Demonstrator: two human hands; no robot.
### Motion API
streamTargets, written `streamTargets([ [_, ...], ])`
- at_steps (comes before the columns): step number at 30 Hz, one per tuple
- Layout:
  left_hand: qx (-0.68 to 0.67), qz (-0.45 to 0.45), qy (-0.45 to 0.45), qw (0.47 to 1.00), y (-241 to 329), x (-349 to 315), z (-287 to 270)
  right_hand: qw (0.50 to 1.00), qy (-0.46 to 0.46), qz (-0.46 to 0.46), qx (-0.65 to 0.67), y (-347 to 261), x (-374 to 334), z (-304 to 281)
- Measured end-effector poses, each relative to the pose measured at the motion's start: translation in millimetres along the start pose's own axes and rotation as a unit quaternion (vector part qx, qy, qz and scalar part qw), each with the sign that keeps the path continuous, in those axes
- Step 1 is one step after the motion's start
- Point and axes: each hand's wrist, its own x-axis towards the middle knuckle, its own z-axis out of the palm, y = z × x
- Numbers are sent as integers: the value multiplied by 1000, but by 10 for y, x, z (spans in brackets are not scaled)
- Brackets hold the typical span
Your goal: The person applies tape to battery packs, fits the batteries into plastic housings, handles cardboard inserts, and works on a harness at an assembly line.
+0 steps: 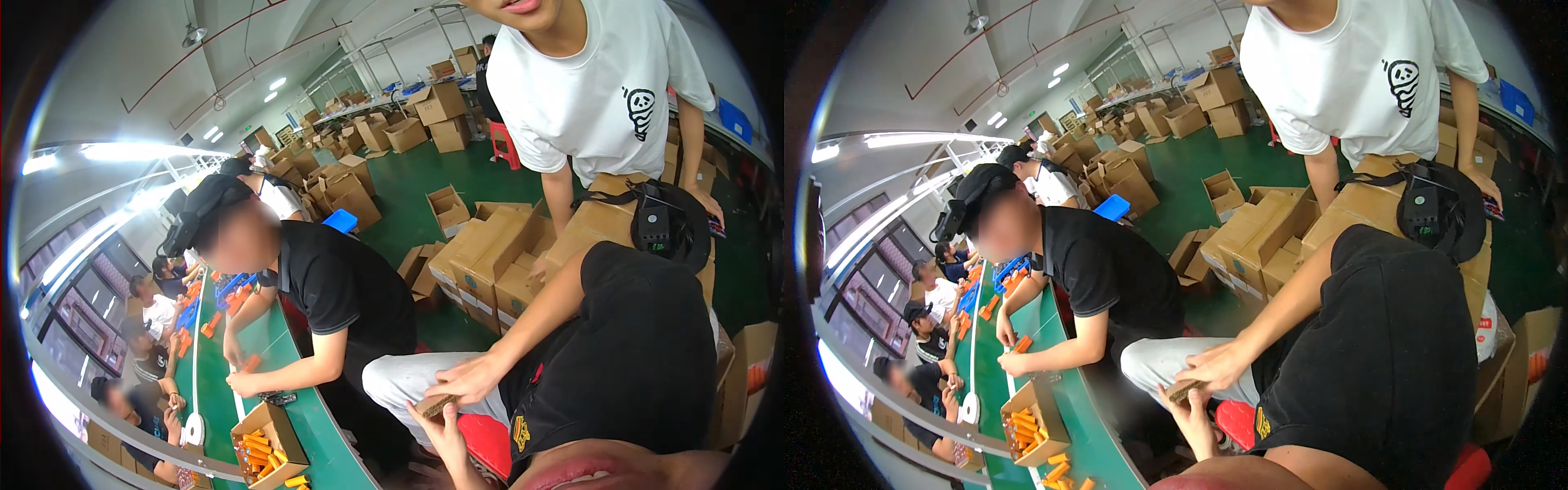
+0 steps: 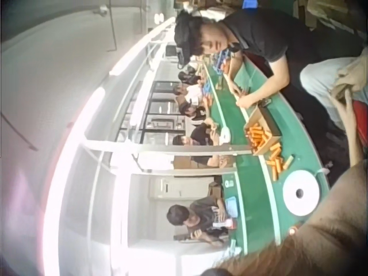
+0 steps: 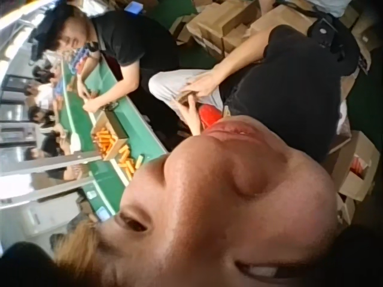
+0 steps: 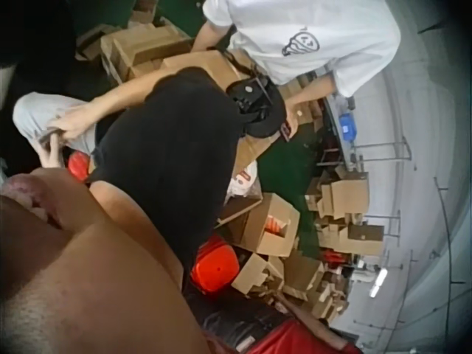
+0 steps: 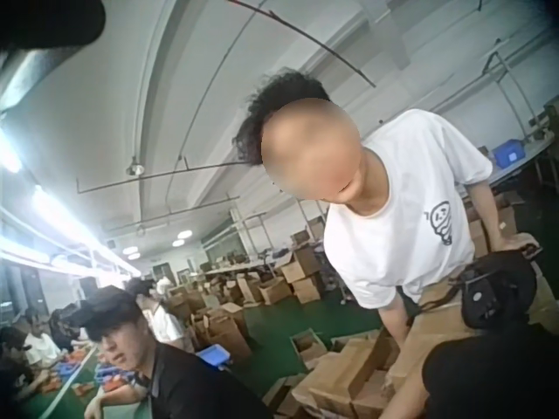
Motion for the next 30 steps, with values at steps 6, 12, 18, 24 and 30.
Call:
streamTargets([
  [6,-57,34,33,997,17,-4,133,999,-40,-5,12,-70,-46,-24],
  [12,-37,46,1,998,173,-36,105,995,-70,-51,46,-21,-25,-144],
  [18,-32,25,-20,999,306,-30,44,991,-112,-63,40,-7,26,-325],
  [24,9,-2,-78,997,387,-69,-26,990,-112,-78,-23,39,-1,-529],
  [30,305,1,-89,948,464,-28,-29,986,-55,-56,-148,4,4,-624],
])
